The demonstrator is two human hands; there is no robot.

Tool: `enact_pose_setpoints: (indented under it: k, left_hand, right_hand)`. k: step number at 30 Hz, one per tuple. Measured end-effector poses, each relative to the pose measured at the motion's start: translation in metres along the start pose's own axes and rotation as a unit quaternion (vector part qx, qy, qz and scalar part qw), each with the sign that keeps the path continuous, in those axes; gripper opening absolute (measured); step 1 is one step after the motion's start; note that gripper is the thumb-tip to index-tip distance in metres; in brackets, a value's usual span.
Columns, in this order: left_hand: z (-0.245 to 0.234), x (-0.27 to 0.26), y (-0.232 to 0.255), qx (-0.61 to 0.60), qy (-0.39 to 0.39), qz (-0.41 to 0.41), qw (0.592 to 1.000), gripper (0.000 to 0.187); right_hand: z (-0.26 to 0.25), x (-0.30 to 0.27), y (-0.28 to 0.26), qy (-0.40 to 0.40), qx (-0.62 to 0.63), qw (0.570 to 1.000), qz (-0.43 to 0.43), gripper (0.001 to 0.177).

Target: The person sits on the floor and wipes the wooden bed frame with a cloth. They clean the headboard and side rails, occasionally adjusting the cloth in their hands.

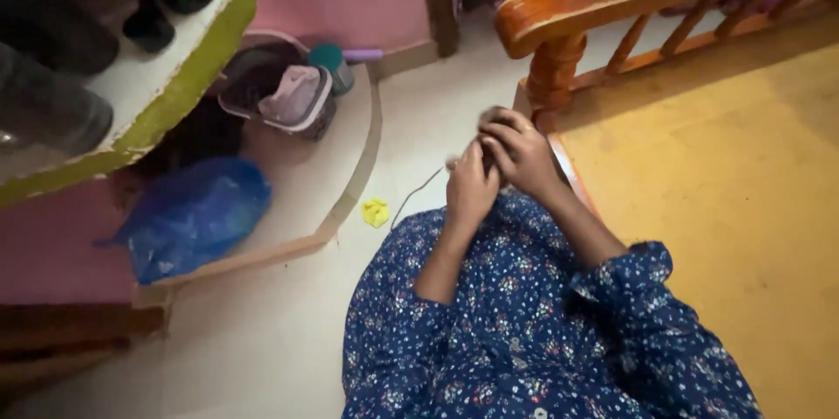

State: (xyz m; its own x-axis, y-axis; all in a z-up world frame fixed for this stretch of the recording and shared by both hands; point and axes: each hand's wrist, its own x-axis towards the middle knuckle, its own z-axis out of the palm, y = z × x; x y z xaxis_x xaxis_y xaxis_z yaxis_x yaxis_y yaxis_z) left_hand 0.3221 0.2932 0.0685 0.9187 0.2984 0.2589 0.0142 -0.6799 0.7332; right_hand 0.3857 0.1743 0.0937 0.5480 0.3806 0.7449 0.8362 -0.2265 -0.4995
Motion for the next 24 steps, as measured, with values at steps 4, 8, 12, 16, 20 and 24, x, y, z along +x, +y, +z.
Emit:
enact_pose_setpoints:
  k: [4, 8, 12, 16, 20, 24]
  left_hand:
    - [0.01, 0.0, -0.003, 0.009, -0.002, 0.035, 0.999, 0.032]
    - [0.015, 0.034, 0.012, 0.02, 0.084, 0.114, 0.99, 0.046]
    - [0.018, 0.112, 0.055, 0.068, 0.187, 0.224, 0.954, 0.059]
    - [0.033, 0.166, 0.093, 0.171, 0.243, 0.326, 0.898, 0.053]
    - [0.048, 0.18, 0.111, 0.247, 0.126, 0.287, 0.917, 0.056]
    - [0.076, 0.188, 0.111, 0.322, 0.192, 0.376, 0.847, 0.057]
  right_hand:
    - [-0.007, -0.046, 0.057, 0.117, -0.044, 0.987, 0.103, 0.026]
    - [-0.032, -0.104, 0.135, 0.214, -0.032, 0.95, 0.226, 0.02]
    - [-0.048, -0.15, 0.165, 0.242, -0.141, 0.93, 0.239, 0.017]
    - [-0.05, -0.144, 0.166, 0.25, -0.111, 0.931, 0.242, 0.019]
    - [-0.052, -0.139, 0.158, 0.235, -0.092, 0.929, 0.269, 0.017]
    - [-0.043, -0.138, 0.161, 0.217, -0.109, 0.931, 0.271, 0.016]
